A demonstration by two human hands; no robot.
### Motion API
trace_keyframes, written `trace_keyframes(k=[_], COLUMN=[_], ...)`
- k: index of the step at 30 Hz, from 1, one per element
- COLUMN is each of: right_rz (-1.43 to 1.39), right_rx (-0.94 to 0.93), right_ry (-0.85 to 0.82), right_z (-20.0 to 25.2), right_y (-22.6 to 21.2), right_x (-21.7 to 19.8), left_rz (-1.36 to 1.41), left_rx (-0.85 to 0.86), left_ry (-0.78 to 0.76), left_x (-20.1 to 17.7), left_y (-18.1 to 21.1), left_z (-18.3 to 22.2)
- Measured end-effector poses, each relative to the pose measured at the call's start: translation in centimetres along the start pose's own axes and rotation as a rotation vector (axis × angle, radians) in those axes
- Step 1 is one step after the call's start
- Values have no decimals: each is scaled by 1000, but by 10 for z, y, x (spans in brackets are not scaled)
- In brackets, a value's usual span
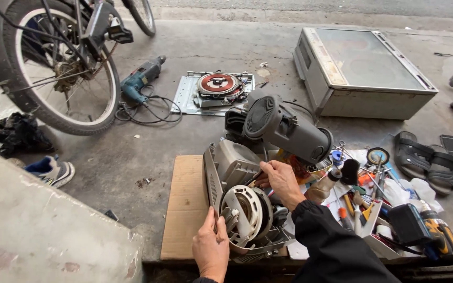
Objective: Disassembling a vacuum cleaner to perform maintenance on the motor and internal components.
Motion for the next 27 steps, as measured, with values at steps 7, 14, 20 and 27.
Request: trace_keyframes(k=[7,14,20,27], right_rz=[-149,-209,-204,-140], right_rx=[-41,-61,-62,-57], right_ry=[102,131,180,149], right_z=[0,-12,-27,-35], right_y=[-18,-22,-4,8], right_x=[15,17,11,16], left_rz=[39,148,99,-3], left_rx=[-88,158,583,841], left_ry=[-64,-70,-57,-77], left_x=[-10,-26,-13,11], left_y=[-30,21,95,138], left_z=[-4,-50,-91,-105])
Point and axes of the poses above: each hand's wrist, its own z-axis away from the middle knuckle, its own x-axis out of the palm, y = z × x, the point moved 8 cm from there along -z, towards the middle knuckle, and after that the axes turned 2 degrees about y, right-handed, at the moved point
